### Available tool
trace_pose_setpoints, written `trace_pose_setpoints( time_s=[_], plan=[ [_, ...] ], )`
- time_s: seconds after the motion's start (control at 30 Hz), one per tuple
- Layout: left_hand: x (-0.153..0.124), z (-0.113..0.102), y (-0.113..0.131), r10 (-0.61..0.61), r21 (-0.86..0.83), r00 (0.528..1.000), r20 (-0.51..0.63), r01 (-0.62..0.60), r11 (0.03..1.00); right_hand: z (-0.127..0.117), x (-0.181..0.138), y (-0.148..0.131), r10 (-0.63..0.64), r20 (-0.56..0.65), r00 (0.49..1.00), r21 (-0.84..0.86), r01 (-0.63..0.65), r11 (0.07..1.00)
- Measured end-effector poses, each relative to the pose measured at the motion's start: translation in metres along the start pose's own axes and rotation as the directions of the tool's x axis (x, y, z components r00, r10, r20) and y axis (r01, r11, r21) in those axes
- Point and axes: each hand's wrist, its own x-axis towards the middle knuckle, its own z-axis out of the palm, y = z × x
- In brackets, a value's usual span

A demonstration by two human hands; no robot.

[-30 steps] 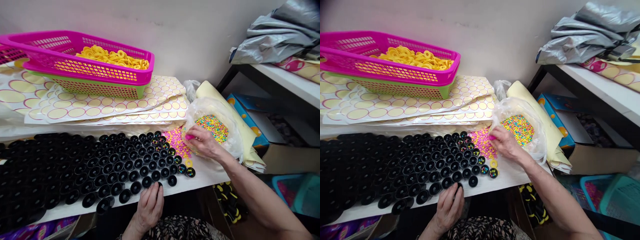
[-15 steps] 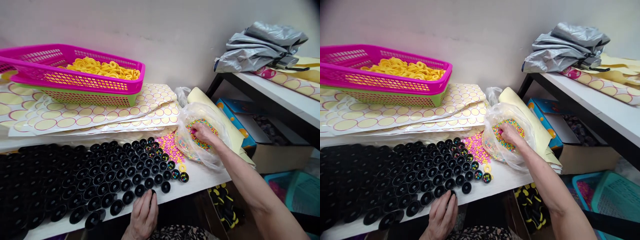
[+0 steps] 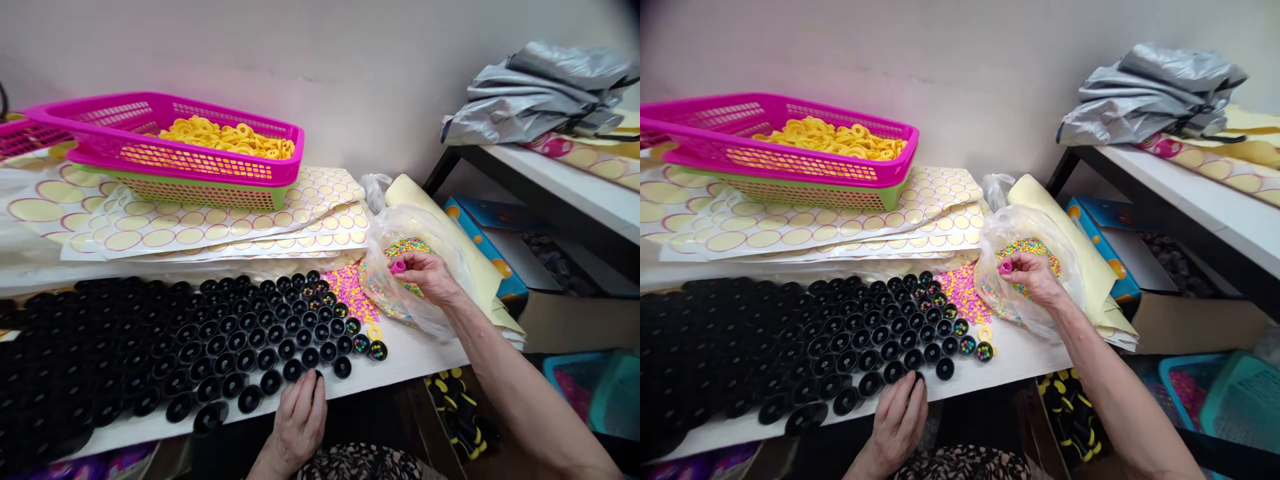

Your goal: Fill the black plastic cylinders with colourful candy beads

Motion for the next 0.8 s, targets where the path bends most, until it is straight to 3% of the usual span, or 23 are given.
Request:
trace_pose_setpoints(
  time_s=[0.2,0.3,0.63,0.8],
  plan=[
    [0.002,-0.004,0.003,-0.016,-0.012,1.000,-0.003,0.016,1.000,0.057,-0.020,-0.016,0.014,0.274,0.962,-0.075,0.007,0.997],
    [0.002,-0.004,0.002,-0.012,-0.011,1.000,-0.002,0.012,1.000,0.073,-0.024,-0.017,0.015,0.323,0.946,-0.125,0.027,0.992],
    [-0.001,-0.003,0.002,-0.022,-0.002,1.000,-0.008,0.022,1.000,0.075,-0.022,-0.007,-0.019,0.245,0.969,-0.232,0.078,0.970],
    [-0.005,-0.001,-0.001,0.002,-0.013,1.000,0.008,-0.002,1.000,0.064,-0.022,-0.016,-0.010,0.181,0.983,-0.091,0.027,0.996]
  ],
)
